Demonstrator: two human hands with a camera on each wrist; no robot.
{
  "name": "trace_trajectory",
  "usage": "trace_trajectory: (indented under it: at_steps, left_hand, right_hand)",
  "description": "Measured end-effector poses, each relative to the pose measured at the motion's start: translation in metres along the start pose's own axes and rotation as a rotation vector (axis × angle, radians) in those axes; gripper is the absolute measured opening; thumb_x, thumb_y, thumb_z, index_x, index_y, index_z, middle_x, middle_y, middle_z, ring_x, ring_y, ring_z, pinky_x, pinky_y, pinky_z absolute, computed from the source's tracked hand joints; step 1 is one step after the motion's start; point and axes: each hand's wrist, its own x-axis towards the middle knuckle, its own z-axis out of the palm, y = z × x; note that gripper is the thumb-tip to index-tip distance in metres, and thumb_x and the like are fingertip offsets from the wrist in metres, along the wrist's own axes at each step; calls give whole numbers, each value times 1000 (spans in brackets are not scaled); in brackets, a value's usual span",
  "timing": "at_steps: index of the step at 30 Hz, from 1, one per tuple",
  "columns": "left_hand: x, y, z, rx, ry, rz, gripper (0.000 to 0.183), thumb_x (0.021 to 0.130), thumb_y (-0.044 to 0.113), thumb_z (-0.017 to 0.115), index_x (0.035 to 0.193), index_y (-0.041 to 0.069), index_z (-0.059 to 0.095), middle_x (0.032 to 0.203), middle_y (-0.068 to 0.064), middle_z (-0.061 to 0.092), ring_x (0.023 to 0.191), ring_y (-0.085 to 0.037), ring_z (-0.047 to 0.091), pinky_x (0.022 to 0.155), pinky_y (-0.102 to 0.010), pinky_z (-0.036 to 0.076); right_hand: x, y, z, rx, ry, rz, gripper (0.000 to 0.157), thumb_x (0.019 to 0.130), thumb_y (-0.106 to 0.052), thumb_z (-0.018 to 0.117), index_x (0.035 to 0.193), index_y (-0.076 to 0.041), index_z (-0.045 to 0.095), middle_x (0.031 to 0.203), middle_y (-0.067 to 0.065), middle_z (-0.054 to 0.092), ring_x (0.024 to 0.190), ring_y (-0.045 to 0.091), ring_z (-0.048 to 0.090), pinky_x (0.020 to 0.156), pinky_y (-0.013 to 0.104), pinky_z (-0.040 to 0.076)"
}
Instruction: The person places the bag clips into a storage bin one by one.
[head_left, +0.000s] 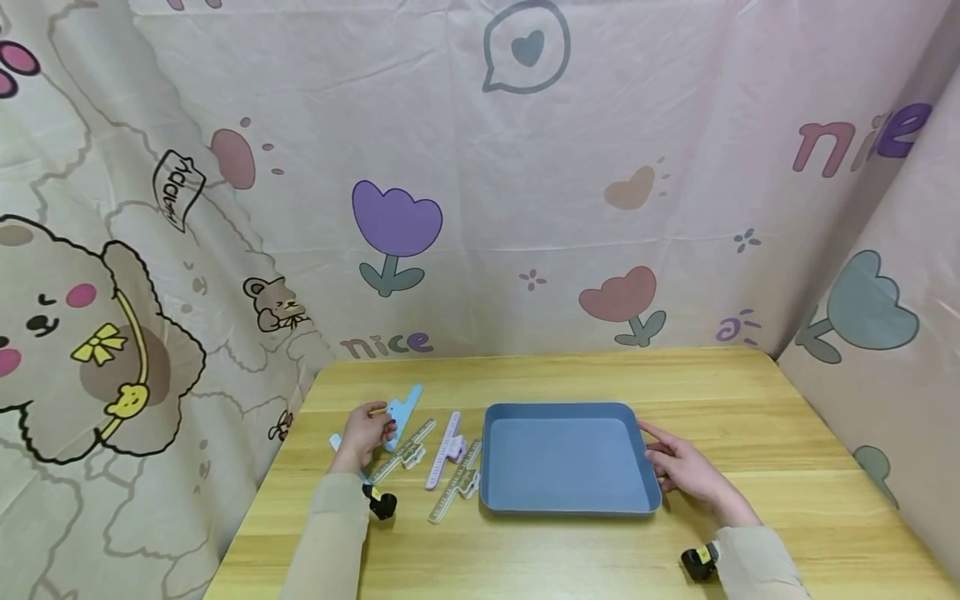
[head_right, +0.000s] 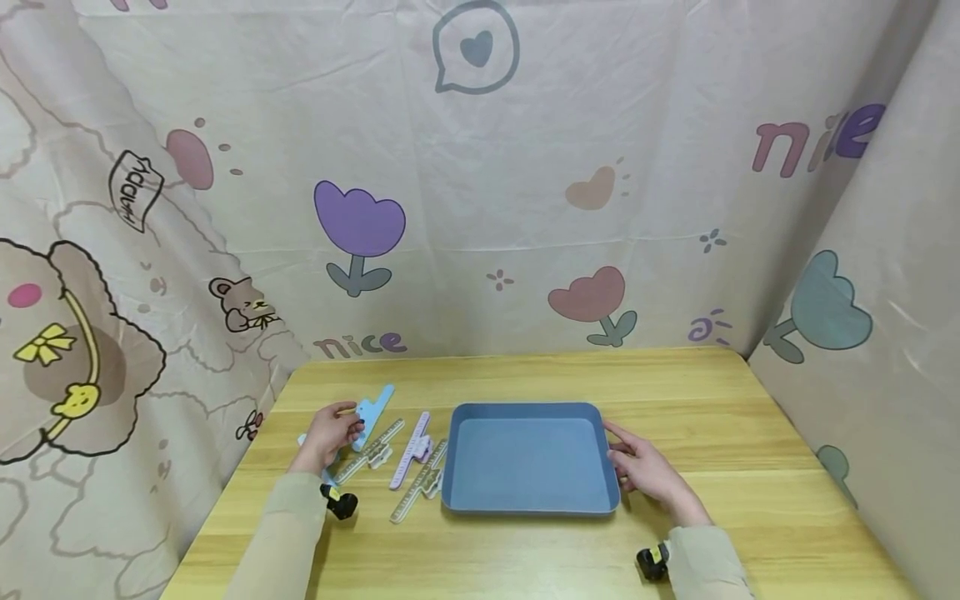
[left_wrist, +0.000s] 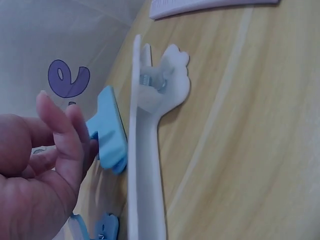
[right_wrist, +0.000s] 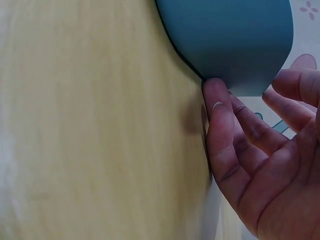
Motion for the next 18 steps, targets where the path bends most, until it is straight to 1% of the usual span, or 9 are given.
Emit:
trace_trajectory:
  at_steps: [4, 7, 10, 12, 14, 17, 18]
  left_hand:
    - [0, 1, 1, 25, 11, 4, 43, 98, -6, 47, 140, -14, 38, 91, -21, 60, 67, -14, 58, 53, -20, 49]
    - [0, 3, 1, 52, 23, 12, 40, 97, -6, 48, 136, -13, 43, 87, -20, 61, 63, -12, 56, 49, -19, 47]
    - [0, 4, 1, 76, 36, 15, 36, 96, -6, 48, 131, -13, 49, 82, -19, 63, 59, -10, 55, 47, -18, 45]
    - [0, 5, 1, 74, 44, 12, 36, 95, -7, 48, 130, -14, 50, 78, -17, 63, 57, -10, 55, 45, -18, 44]
    - [-1, 7, 0, 63, 51, 11, 37, 94, -6, 48, 130, -14, 50, 76, -14, 63, 57, -9, 55, 45, -18, 43]
    - [-3, 11, -2, 25, 73, 12, 38, 94, -6, 48, 130, -14, 50, 73, -10, 63, 57, -9, 55, 45, -18, 43]
    - [-4, 13, -2, 14, 81, 16, 37, 94, -5, 49, 130, -14, 51, 74, -10, 63, 57, -9, 56, 45, -18, 43]
  right_hand:
    - [1, 1, 0, 3, -4, -2, 58, 103, -7, 47, 155, -3, 21, 103, 18, 55, 70, 19, 48, 54, 35, 53]
    - [1, 2, 0, -1, -8, 0, 58, 103, -7, 47, 155, -3, 21, 99, 16, 54, 69, 19, 47, 54, 34, 53]
    - [1, 1, 1, 0, -9, 5, 58, 104, -8, 46, 155, -3, 21, 100, 17, 55, 70, 19, 48, 54, 34, 53]
    - [1, 0, 1, 3, -11, 7, 58, 104, -8, 47, 155, -3, 21, 96, 15, 54, 70, 18, 48, 54, 34, 53]
    - [1, 0, 1, 12, -10, 14, 58, 104, -9, 47, 155, -4, 21, 95, 15, 54, 70, 18, 49, 55, 34, 54]
    - [0, 0, 0, 22, -16, 8, 58, 103, -8, 46, 155, -2, 20, 100, 19, 55, 71, 18, 52, 56, 36, 54]
    - [0, 0, -1, 26, -18, 8, 58, 103, -7, 46, 155, -2, 19, 106, 23, 56, 72, 19, 53, 57, 36, 55]
